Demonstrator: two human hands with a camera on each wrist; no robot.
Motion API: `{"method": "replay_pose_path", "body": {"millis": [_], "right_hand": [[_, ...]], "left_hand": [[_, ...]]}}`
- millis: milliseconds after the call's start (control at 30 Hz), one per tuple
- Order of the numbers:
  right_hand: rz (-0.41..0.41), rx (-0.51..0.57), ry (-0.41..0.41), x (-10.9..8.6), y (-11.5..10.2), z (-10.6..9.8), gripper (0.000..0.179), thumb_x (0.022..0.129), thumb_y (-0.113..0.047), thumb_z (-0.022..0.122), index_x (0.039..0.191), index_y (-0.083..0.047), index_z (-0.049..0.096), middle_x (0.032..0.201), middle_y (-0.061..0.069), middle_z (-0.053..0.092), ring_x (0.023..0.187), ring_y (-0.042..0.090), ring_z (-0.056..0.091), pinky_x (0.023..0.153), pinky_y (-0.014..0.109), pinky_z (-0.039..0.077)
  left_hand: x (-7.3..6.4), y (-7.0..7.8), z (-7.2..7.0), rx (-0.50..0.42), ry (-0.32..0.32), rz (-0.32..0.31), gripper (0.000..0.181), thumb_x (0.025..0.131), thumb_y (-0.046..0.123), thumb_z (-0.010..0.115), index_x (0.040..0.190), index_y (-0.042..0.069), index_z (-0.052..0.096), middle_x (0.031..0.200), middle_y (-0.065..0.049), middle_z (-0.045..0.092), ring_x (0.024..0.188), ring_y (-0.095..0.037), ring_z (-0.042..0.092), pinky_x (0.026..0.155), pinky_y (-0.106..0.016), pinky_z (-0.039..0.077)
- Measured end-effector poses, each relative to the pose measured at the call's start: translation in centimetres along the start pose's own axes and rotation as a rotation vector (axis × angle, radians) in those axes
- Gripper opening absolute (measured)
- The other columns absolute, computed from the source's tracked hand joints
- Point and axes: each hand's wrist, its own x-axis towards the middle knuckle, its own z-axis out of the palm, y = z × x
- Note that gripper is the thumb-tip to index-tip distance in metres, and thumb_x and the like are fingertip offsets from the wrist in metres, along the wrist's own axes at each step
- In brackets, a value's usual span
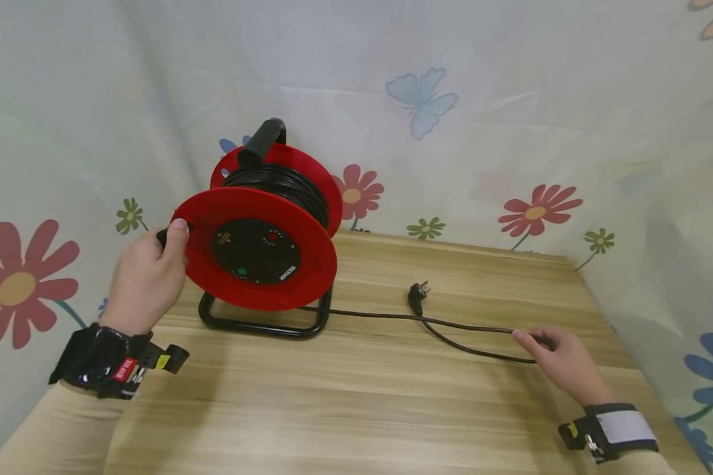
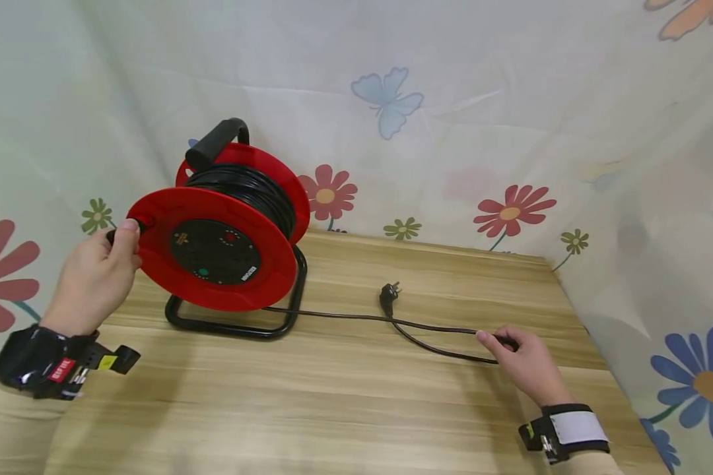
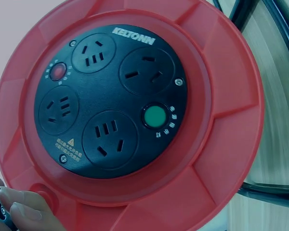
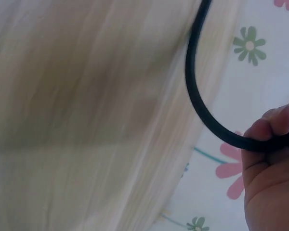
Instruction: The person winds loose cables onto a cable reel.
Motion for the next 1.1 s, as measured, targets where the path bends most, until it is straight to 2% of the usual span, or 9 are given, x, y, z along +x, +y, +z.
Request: {"method": "replay_pose_path", "body": {"millis": [67, 167, 233, 367, 467, 633, 833, 1100], "right_hand": [[-0.037, -0.002, 0.007, 0.2, -0.5, 0.1, 0.042, 0.096, -0.042, 0.051, 0.091, -0.003, 0.064, 0.073, 0.010, 0.057, 0.062, 0.015, 0.047, 0.051, 0.030, 0.040], [-0.095, 0.000, 0.024, 0.3, -1.2, 0.4, 0.039, 0.098, -0.036, 0.049, 0.099, 0.000, 0.065, 0.079, 0.012, 0.060, 0.066, 0.016, 0.049, 0.054, 0.031, 0.042], [-0.113, 0.012, 0.026, 0.4, -1.6, 0.6, 0.037, 0.099, -0.033, 0.048, 0.097, 0.001, 0.064, 0.075, 0.011, 0.057, 0.064, 0.016, 0.047, 0.052, 0.030, 0.041], [-0.106, 0.011, 0.026, 0.4, -1.8, 1.2, 0.038, 0.100, -0.034, 0.047, 0.091, 0.000, 0.061, 0.069, 0.006, 0.048, 0.059, 0.015, 0.043, 0.047, 0.028, 0.037], [-0.086, 0.002, 0.026, 0.5, -1.8, 1.5, 0.040, 0.099, -0.037, 0.046, 0.090, -0.001, 0.061, 0.069, 0.006, 0.048, 0.059, 0.016, 0.043, 0.047, 0.028, 0.037], [-0.078, -0.003, 0.024, 0.4, -2.1, 2.0, 0.042, 0.099, -0.039, 0.046, 0.089, -0.001, 0.061, 0.069, 0.007, 0.048, 0.061, 0.018, 0.043, 0.048, 0.029, 0.036], [-0.070, 0.008, -0.014, 0.4, -2.8, 2.2, 0.043, 0.099, -0.041, 0.045, 0.088, -0.002, 0.060, 0.070, 0.007, 0.047, 0.062, 0.019, 0.043, 0.050, 0.029, 0.036], [-0.098, -0.011, -0.023, 0.7, -3.3, 2.9, 0.043, 0.099, -0.041, 0.046, 0.088, -0.003, 0.062, 0.069, 0.006, 0.049, 0.061, 0.019, 0.044, 0.051, 0.030, 0.037]], "left_hand": [[0.0, 0.3, -0.1, 0.005, 0.000, 0.009, 0.062, 0.098, 0.056, 0.024, 0.087, 0.002, 0.054, 0.062, -0.013, 0.047, 0.050, -0.028, 0.042, 0.037, -0.034, 0.031], [0.1, 0.9, -0.4, 0.012, -0.020, 0.029, 0.062, 0.098, 0.055, 0.026, 0.104, 0.001, 0.056, 0.071, -0.017, 0.053, 0.056, -0.029, 0.045, 0.040, -0.035, 0.034], [0.2, 1.3, -0.6, 0.023, -0.036, 0.043, 0.064, 0.098, 0.055, 0.026, 0.115, 0.000, 0.055, 0.082, -0.020, 0.059, 0.062, -0.031, 0.048, 0.044, -0.036, 0.036], [0.3, 2.1, -1.0, 0.057, -0.042, 0.061, 0.070, 0.099, 0.055, 0.024, 0.123, -0.005, 0.051, 0.101, -0.026, 0.065, 0.074, -0.036, 0.054, 0.053, -0.044, 0.044], [0.3, 2.6, -1.0, 0.095, -0.025, 0.063, 0.072, 0.099, 0.055, 0.023, 0.122, -0.007, 0.051, 0.101, -0.028, 0.065, 0.075, -0.037, 0.056, 0.056, -0.045, 0.047], [0.3, 3.3, -1.0, 0.173, -0.013, 0.058, 0.066, 0.098, 0.055, 0.024, 0.107, -0.004, 0.052, 0.084, -0.024, 0.063, 0.061, -0.032, 0.053, 0.043, -0.036, 0.041], [0.2, 4.3, -1.0, 0.239, -0.007, 0.084, 0.060, 0.098, 0.055, 0.024, 0.091, 0.001, 0.049, 0.066, -0.016, 0.054, 0.050, -0.027, 0.048, 0.039, -0.033, 0.037], [0.2, 5.5, -0.3, 0.266, 0.032, 0.128, 0.057, 0.099, 0.051, 0.027, 0.093, -0.001, 0.049, 0.060, -0.014, 0.051, 0.045, -0.026, 0.047, 0.036, -0.032, 0.034]]}}
